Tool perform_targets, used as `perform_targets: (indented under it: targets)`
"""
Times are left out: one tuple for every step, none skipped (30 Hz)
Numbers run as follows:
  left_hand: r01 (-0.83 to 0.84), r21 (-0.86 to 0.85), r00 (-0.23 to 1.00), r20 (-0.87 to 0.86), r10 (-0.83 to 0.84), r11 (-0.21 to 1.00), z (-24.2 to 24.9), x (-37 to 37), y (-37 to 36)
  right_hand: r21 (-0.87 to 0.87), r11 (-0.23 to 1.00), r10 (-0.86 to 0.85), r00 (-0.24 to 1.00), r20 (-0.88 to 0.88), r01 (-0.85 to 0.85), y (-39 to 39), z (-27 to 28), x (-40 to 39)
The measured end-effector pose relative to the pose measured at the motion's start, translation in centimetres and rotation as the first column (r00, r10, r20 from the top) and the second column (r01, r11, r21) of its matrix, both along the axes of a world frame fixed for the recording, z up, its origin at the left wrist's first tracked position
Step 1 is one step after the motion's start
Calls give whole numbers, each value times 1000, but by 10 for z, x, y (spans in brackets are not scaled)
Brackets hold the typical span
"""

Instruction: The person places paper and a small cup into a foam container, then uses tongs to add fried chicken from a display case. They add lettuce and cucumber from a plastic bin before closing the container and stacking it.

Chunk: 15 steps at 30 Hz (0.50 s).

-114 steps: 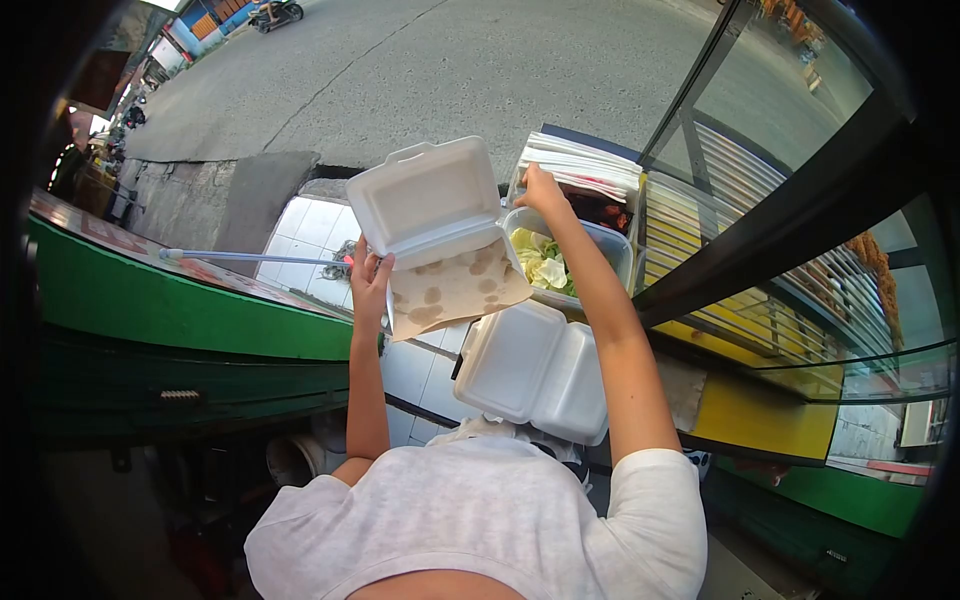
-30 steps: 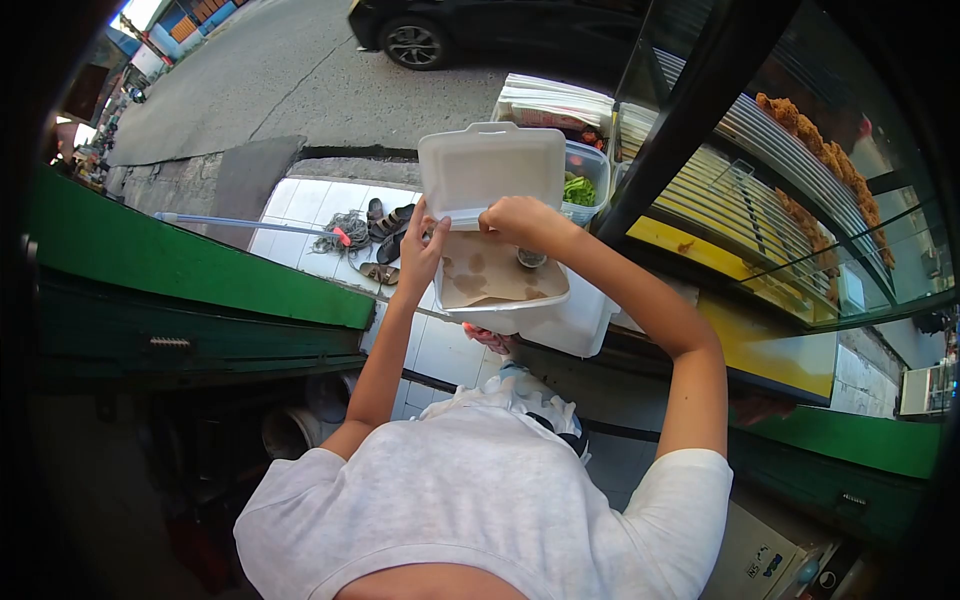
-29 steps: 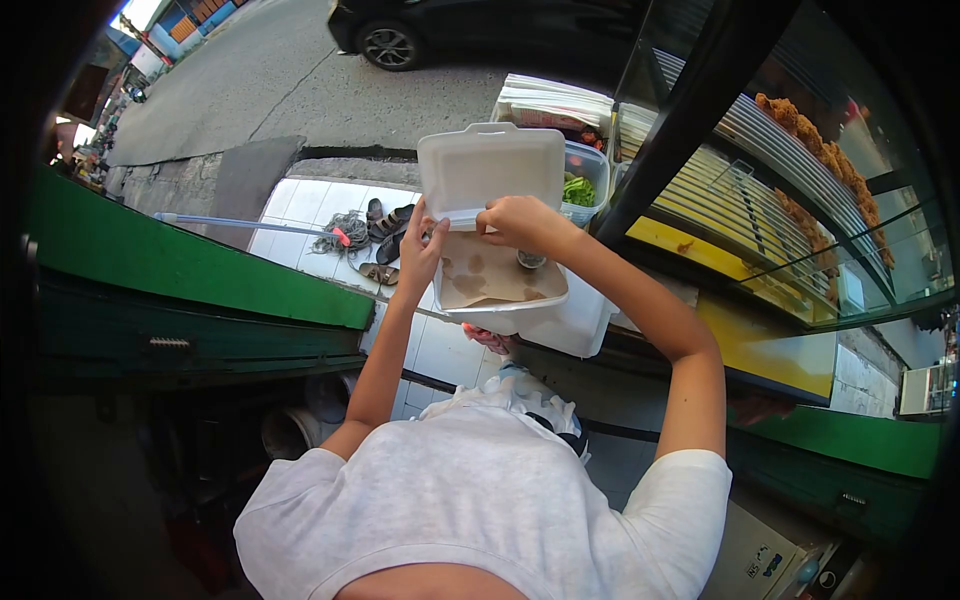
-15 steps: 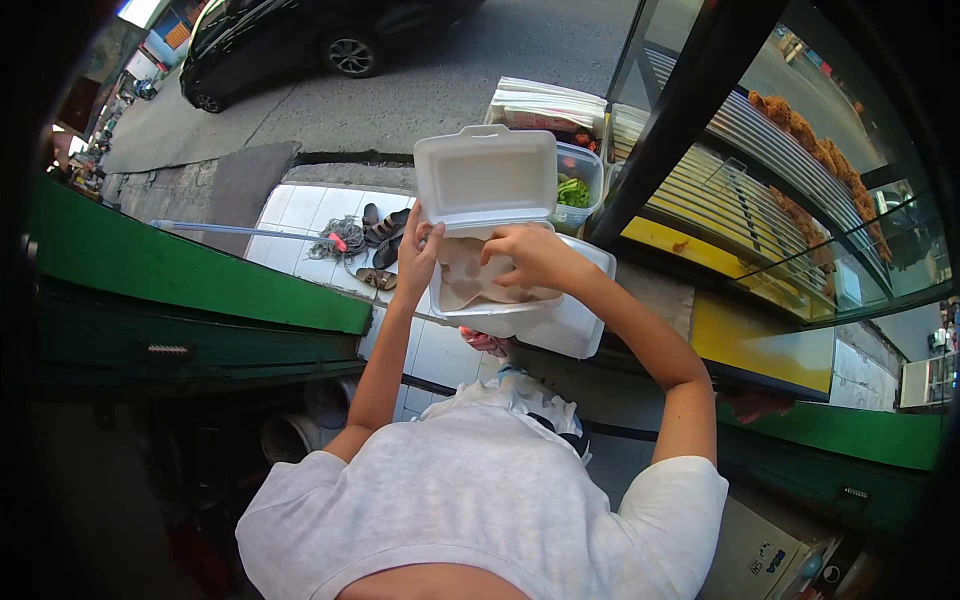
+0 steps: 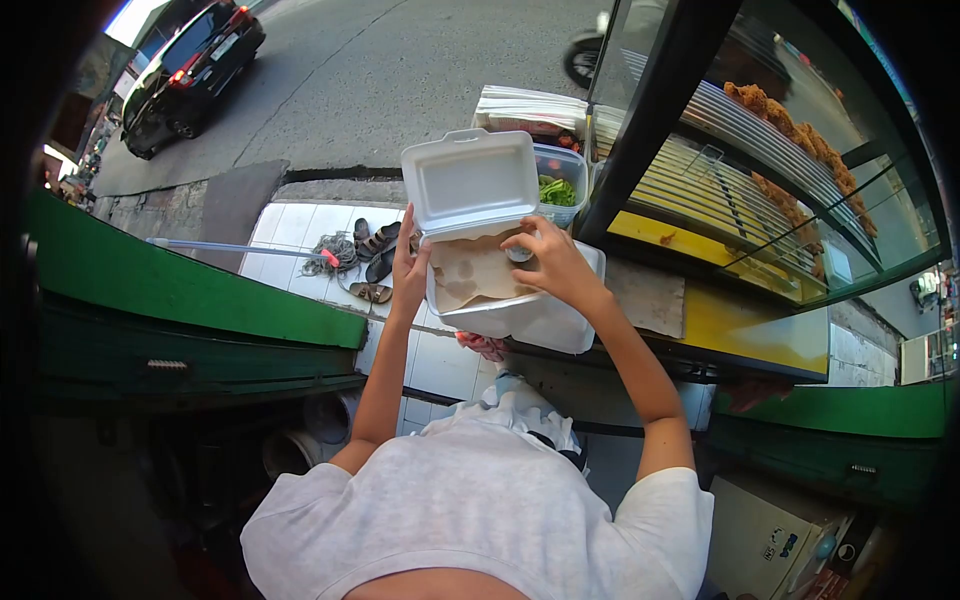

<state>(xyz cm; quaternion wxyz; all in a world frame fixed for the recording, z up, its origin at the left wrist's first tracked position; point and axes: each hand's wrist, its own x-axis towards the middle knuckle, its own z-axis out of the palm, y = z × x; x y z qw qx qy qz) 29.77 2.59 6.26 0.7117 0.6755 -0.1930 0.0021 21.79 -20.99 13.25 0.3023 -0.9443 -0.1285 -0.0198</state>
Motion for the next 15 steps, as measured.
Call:
perform_targets:
  targets:
    - [-11, -17, 1000, -5, 11, 1000, 7, -5, 2, 33, 997, -65, 996, 57, 63, 3, 2, -8]
    - [-18, -33, 1000, -10, 18, 999, 12, -9, 4, 70, 989, -134, 985, 112, 127, 6, 3, -16]
    - [-32, -7, 999, 27, 32, 999, 13, -13, 5, 68, 987, -151, 981, 121, 144, 10, 8, -25]
    - [-29, -20, 999, 16, 29, 999, 19, -21, 7, 157, 963, -237, 967, 95, 221, 13, 14, -37]
    - [-21, -32, 1000, 4, 21, 999, 27, -29, 9, 244, 922, -323, 944, 64, 299, 15, 16, -47]
    - [1, -61, 999, -41, -4, 998, 32, -38, 10, 290, 908, -337, 938, 82, 302, 13, 14, -57]
    - [25, -87, 996, -87, -33, 996, 37, -47, 11, 292, 897, -369, 925, 86, 331, 14, 15, -69]
    - [52, -63, 996, -66, -57, 997, 41, -57, 12, 411, 834, -414, 910, 23, 369, 17, 20, -82]
    - [100, -62, 991, -84, -105, 993, 49, -67, 10, 521, 751, -449, 892, -46, 405, 17, 22, -97]
    - [157, -68, 980, -115, -164, 985, 51, -77, 8, 615, 647, -452, 876, -166, 450, 15, 21, -112]
    - [214, -75, 964, -144, -223, 974, 53, -86, 4, 682, 539, -480, 846, -234, 494, 16, 19, -127]
    - [256, -72, 952, -152, -264, 964, 56, -97, -3, 771, 429, -461, 848, -261, 471, 13, 14, -143]
    - [297, -72, 941, -149, -304, 952, 56, -108, -10, 845, 311, -440, 854, -278, 435, 10, 10, -158]
    - [328, -57, 930, -159, -332, 943, 56, -118, -19, 846, 295, -476, 836, -273, 444, 7, 9, -175]
    - [357, -42, 919, -167, -358, 933, 56, -129, -28, 840, 289, -560, 792, -241, 460, 4, 8, -192]
